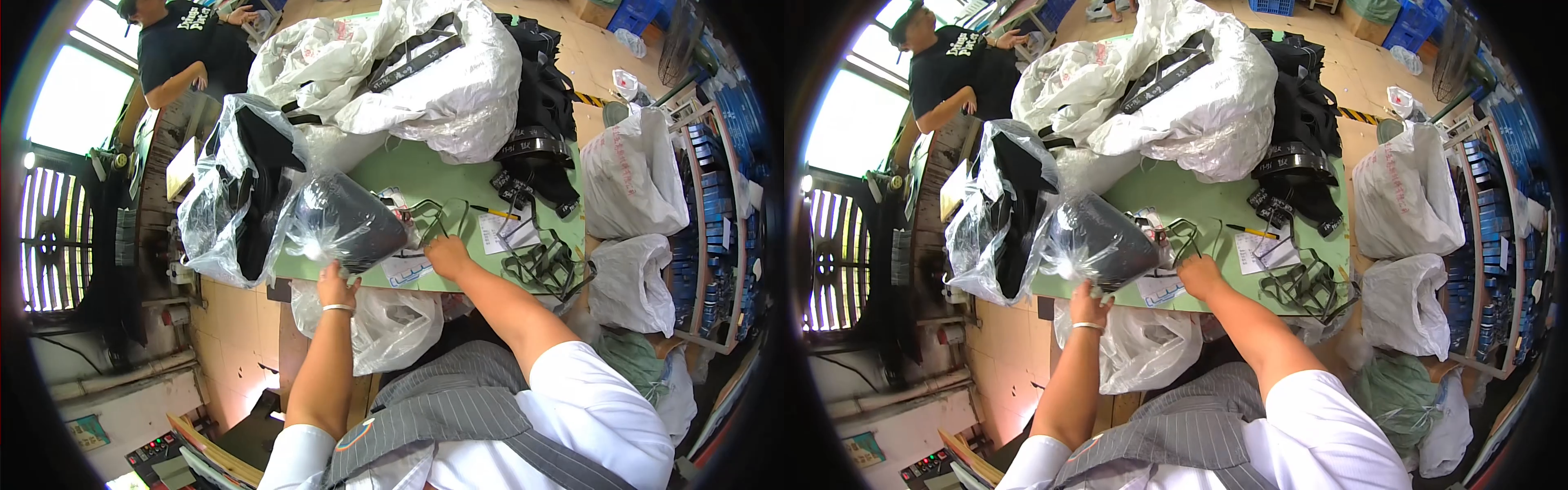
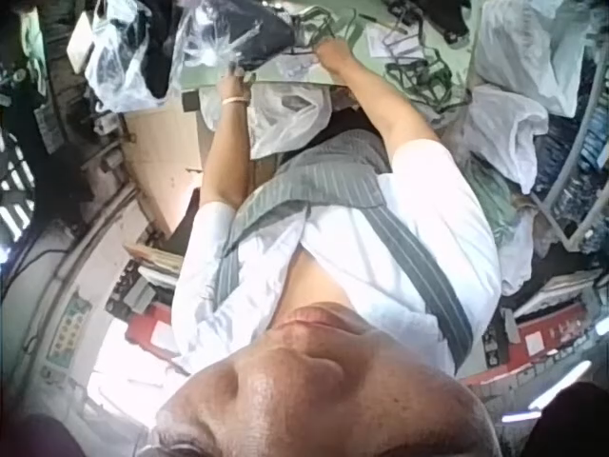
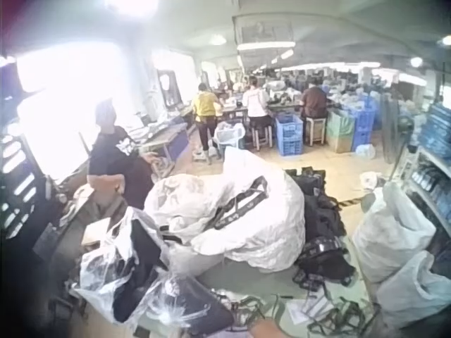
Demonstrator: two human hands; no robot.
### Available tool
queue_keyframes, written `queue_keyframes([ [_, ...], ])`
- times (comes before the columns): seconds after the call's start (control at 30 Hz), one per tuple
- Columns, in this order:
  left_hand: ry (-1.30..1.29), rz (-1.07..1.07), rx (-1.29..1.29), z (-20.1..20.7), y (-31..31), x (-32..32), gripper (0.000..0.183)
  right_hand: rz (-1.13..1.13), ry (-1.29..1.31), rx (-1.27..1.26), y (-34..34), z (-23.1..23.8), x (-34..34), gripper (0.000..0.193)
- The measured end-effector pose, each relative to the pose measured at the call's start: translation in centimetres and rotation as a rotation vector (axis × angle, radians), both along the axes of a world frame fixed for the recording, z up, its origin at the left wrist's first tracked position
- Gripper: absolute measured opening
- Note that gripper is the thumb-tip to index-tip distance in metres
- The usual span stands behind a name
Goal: Cutting shoe components from a sheet of material using a hydraulic clicker press and metal dies.
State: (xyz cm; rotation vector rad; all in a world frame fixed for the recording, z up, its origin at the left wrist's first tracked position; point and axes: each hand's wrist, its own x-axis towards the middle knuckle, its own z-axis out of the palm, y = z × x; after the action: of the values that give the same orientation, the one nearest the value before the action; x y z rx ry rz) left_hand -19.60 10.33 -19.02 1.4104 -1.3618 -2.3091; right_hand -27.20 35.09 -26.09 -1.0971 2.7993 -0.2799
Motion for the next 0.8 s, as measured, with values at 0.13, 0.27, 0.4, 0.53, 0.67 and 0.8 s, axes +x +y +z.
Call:
queue_keyframes([
  [0.13, 0.213, -0.141, -0.249, 3.0, -2.2, 4.7, 0.015, 0.029, 0.089, -0.106, 0.8, 0.6, -0.6, 0.011],
  [0.27, 0.165, 0.197, 0.005, 5.7, -2.5, 11.2, 0.009, 0.016, 0.096, -0.17, 2.2, 0.6, -1.2, 0.01],
  [0.4, 0.116, 0.192, -0.005, 5.9, -2.1, 15.5, 0.01, -0.087, 0.108, -0.24, 3.9, 0.1, -1.5, 0.007],
  [0.53, 0.072, 0.159, 0.0, 4.0, -1.7, 15.6, 0.013, -0.256, 0.012, -0.142, 5.0, 0.7, -2.2, 0.006],
  [0.67, 0.047, 0.128, 0.036, 2.2, -2.4, 12.9, 0.015, -0.324, 0.221, -0.17, 4.1, 2.0, -1.8, 0.008],
  [0.8, 0.075, 0.065, 0.097, 0.7, -3.4, 9.8, 0.015, -0.607, -0.046, -0.25, -0.3, 1.5, 2.1, 0.033],
])
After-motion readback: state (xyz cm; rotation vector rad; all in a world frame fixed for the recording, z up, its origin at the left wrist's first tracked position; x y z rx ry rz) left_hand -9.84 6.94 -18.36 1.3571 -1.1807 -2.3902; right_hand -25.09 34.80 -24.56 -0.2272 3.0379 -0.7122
